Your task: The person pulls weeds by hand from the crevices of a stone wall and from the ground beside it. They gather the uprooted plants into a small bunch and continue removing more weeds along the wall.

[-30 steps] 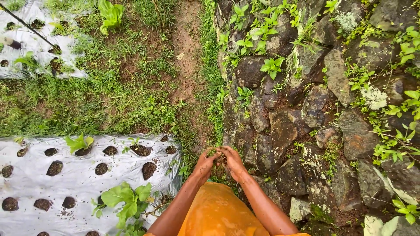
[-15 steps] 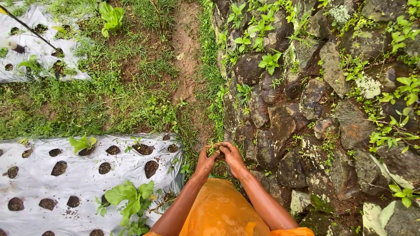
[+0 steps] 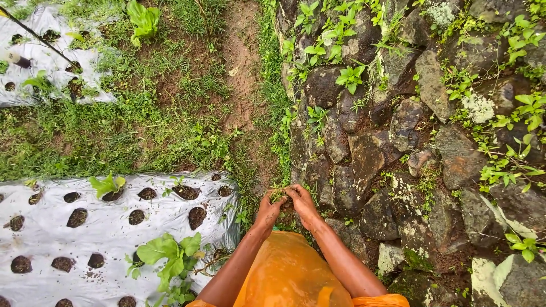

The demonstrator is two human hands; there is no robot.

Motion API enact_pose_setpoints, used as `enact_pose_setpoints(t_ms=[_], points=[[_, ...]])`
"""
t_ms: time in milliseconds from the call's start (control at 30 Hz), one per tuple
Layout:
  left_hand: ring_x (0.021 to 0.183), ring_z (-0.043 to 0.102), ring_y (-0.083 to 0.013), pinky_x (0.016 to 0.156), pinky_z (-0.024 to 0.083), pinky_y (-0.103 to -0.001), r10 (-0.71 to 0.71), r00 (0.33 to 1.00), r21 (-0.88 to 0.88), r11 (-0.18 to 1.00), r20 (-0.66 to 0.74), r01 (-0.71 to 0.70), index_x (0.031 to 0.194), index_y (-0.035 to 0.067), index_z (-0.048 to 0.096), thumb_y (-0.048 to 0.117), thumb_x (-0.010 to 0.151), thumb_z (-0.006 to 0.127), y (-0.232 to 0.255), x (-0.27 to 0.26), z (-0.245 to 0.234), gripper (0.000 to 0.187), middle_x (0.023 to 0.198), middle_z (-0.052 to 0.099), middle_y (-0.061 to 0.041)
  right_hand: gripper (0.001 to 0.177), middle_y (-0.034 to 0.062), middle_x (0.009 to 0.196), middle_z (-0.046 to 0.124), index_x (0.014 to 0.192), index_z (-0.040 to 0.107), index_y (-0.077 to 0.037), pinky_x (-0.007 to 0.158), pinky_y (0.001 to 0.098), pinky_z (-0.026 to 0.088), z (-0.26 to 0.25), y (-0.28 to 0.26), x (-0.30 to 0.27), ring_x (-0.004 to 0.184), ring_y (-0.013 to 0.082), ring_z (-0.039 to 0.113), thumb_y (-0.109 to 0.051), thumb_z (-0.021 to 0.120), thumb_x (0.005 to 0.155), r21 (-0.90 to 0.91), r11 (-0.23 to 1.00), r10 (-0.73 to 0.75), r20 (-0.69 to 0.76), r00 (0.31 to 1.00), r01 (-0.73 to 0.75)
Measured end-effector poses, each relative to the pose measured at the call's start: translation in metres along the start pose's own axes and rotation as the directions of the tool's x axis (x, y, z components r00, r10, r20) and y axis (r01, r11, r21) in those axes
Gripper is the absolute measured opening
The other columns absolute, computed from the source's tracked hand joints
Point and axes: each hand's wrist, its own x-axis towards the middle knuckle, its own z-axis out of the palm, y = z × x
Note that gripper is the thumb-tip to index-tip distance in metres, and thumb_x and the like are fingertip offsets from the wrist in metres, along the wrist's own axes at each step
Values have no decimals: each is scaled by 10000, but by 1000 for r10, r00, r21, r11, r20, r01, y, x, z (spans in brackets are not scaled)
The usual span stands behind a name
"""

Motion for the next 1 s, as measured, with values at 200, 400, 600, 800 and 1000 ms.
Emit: enact_pose_setpoints(t_ms=[200,400,600,800,1000], points=[[1456,295,-549,1123,438,-669,6,999,43,999,-37,-5,1587,-10,131,221,1051,605,49,-48,16,752,1615,29,-385,172,262,1396,552,1208,666,-68,1119,585,426,8,-23,-21,1311,428,563,-139,591,1071,-93,996,5,-7,1000,-6],[1425,24,-706,1122,304,-821,168,986,115,979,21,-169,1539,62,288,76,1007,593,30,-35,19,613,1577,-48,-429,275,194,1333,568,1292,644,-51,987,442,508,-1,-9,-13,1198,280,544,-217,584,1082,-35,999,13,-14,1000,-14],[1461,-13,-656,1085,289,-837,246,968,208,945,48,-251,1545,145,340,-12,929,571,-5,-9,16,677,1588,68,-385,934,374,1671,101,1633,226,24,1254,716,146,11,-44,-31,1539,591,81,-651,521,1061,-98,983,157,30,987,-153],[1456,149,-616,1117,284,-826,249,968,340,907,42,-248,1529,170,346,-26,931,581,-23,16,7,672,1543,225,-297,902,268,1729,69,1655,308,-124,1249,686,113,20,-58,-46,1571,532,71,-766,356,1024,-10,972,236,72,969,-236],[1455,193,-602,1134,280,-804,270,963,333,909,-15,-250,1492,191,446,-96,876,539,-17,9,4,686,1527,308,-261,983,334,1693,165,1665,301,-159,1174,545,337,14,-38,-34,1518,552,261,-866,300,982,-46,976,218,147,965,-214]])
